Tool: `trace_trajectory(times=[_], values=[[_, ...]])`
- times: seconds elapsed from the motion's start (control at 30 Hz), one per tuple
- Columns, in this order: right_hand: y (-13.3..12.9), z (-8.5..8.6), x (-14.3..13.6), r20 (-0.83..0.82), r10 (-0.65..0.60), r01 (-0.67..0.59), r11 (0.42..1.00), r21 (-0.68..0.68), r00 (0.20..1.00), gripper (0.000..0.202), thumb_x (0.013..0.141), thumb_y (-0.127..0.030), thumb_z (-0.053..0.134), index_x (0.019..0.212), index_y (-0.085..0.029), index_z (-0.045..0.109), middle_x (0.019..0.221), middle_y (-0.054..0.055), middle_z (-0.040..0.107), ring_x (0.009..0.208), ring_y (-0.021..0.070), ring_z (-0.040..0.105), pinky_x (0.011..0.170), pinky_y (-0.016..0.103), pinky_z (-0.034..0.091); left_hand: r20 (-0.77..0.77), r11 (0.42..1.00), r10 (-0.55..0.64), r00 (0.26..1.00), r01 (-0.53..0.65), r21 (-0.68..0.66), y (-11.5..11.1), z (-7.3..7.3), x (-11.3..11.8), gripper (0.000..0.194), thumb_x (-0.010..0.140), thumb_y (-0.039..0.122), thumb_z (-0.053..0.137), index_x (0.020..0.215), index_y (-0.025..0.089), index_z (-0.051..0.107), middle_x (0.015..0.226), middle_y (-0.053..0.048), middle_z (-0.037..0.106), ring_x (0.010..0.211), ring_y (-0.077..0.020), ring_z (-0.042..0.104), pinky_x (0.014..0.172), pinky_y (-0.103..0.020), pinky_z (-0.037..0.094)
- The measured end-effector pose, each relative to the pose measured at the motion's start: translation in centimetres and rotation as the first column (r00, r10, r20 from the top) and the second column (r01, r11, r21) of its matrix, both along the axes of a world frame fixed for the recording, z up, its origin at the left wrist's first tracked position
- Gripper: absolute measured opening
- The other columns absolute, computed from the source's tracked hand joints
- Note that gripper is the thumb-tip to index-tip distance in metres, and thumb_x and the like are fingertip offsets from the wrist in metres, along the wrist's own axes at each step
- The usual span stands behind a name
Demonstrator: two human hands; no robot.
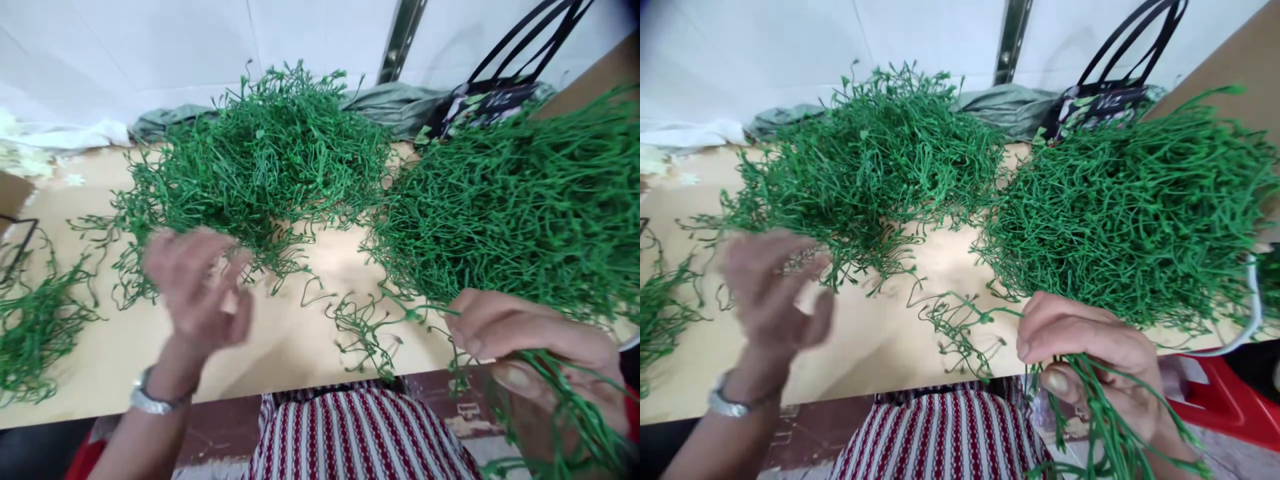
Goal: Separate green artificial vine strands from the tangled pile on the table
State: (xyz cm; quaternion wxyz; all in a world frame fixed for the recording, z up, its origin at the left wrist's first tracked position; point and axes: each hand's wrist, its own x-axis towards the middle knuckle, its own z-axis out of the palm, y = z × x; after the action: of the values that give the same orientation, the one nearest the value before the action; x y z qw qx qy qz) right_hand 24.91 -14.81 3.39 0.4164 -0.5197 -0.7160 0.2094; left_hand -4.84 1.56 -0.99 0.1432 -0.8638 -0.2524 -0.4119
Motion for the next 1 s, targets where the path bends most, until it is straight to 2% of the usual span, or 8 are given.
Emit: trace_trajectory(times=[0.1,0.2,0.3,0.4,0.53,0.63,0.87,1.0], values=[[0.4,-0.1,0.1,-0.145,0.1,-0.102,0.995,-0.006,0.984,0.013,0.085,-0.026,0.05,0.091,-0.028,0.06,0.069,0.004,0.059,0.064,0.0183,0.058,0.065,0.039,0.049,-0.372,0.969,-0.242,0.896,0.203,-0.14,-3.6,-2.0,2.6,0.033,0.072,0.012,0.054,0.104,0.021,0.057,0.103,-0.004,0.063,0.11,-0.0211,0.051,0.103,-0.045,0.029],[1.1,-0.6,0.2,-0.166,0.19,-0.202,0.978,-0.06,0.968,0.012,0.083,-0.022,0.051,0.091,-0.026,0.06,0.073,0.004,0.059,0.066,0.0173,0.057,0.062,0.035,0.05,-0.481,0.975,-0.115,0.869,0.006,-0.222,-2.2,-4.1,3.6,0.035,0.077,0.011,0.048,0.11,0.019,0.055,0.118,-0.009,0.058,0.117,-0.0264,0.046,0.104,-0.053,0.021],[2.5,-2.0,0.1,0.017,0.279,-0.272,0.948,-0.163,0.96,0.022,0.082,-0.015,0.049,0.1,-0.023,0.057,0.092,0.006,0.059,0.083,0.017,0.058,0.066,0.03,0.051,-0.51,0.947,0.01,0.86,-0.172,-0.272,1.9,-5.1,3.5,0.037,0.08,0.014,0.045,0.114,0.022,0.054,0.128,-0.008,0.051,0.124,-0.0302,0.038,0.104,-0.059,0.012],[4.0,-4.0,-0.2,0.375,0.304,-0.224,0.944,-0.243,0.876,0.05,0.075,-0.003,0.044,0.121,-0.023,0.048,0.119,0.008,0.052,0.11,0.0209,0.049,0.087,0.038,0.047,-0.502,0.924,0.015,0.865,-0.204,-0.323,4.4,-5.0,3.4,0.035,0.078,0.019,0.046,0.112,0.023,0.057,0.13,-0.008,0.049,0.126,-0.0304,0.035,0.105,-0.06,0.009],[4.6,-5.5,-0.3,0.597,0.386,-0.223,0.917,-0.33,0.703,0.086,0.061,0.013,0.032,0.136,-0.029,0.028,0.136,0.005,0.04,0.124,0.0224,0.038,0.097,0.046,0.039,-0.424,0.947,-0.071,0.903,-0.072,-0.314,2.7,-4.2,3.4,0.031,0.073,0.02,0.05,0.103,0.024,0.059,0.131,-0.005,0.047,0.127,-0.028,0.033,0.107,-0.059,0.008],[4.1,-5.2,-0.3,0.662,0.375,-0.213,0.925,-0.315,0.649,0.097,0.054,0.015,0.028,0.139,-0.031,0.021,0.141,0.003,0.034,0.125,0.0232,0.037,0.096,0.048,0.04,-0.356,0.967,-0.13,0.925,0.038,-0.253,-0.3,-4.1,3.1,0.023,0.073,0.014,0.049,0.09,0.022,0.061,0.113,-0.004,0.059,0.12,-0.0238,0.042,0.108,-0.054,0.017],[4.5,-2.7,0.0,0.72,0.247,-0.201,0.968,-0.151,0.649,0.07,0.071,0.006,0.036,0.134,-0.027,0.034,0.133,0.005,0.044,0.114,0.0232,0.048,0.093,0.045,0.043,-0.442,0.928,-0.172,0.88,-0.006,-0.372,-2.6,-5.6,3.8,0.018,0.079,0.009,0.044,0.078,0.017,0.06,0.081,-0.004,0.061,0.106,-0.0226,0.049,0.104,-0.052,0.022],[6.4,-3.6,-1.7,0.668,0.274,-0.242,0.96,-0.143,0.692,0.044,0.08,-0.003,0.044,0.119,-0.021,0.05,0.115,0.007,0.057,0.103,0.0205,0.054,0.088,0.037,0.047,-0.412,0.914,-0.222,0.884,0.041,-0.403,-2.2,-5.9,4.1,0.02,0.078,0.007,0.043,0.07,0.017,0.057,0.076,-0.003,0.06,0.098,-0.0213,0.051,0.1,-0.053,0.026]])
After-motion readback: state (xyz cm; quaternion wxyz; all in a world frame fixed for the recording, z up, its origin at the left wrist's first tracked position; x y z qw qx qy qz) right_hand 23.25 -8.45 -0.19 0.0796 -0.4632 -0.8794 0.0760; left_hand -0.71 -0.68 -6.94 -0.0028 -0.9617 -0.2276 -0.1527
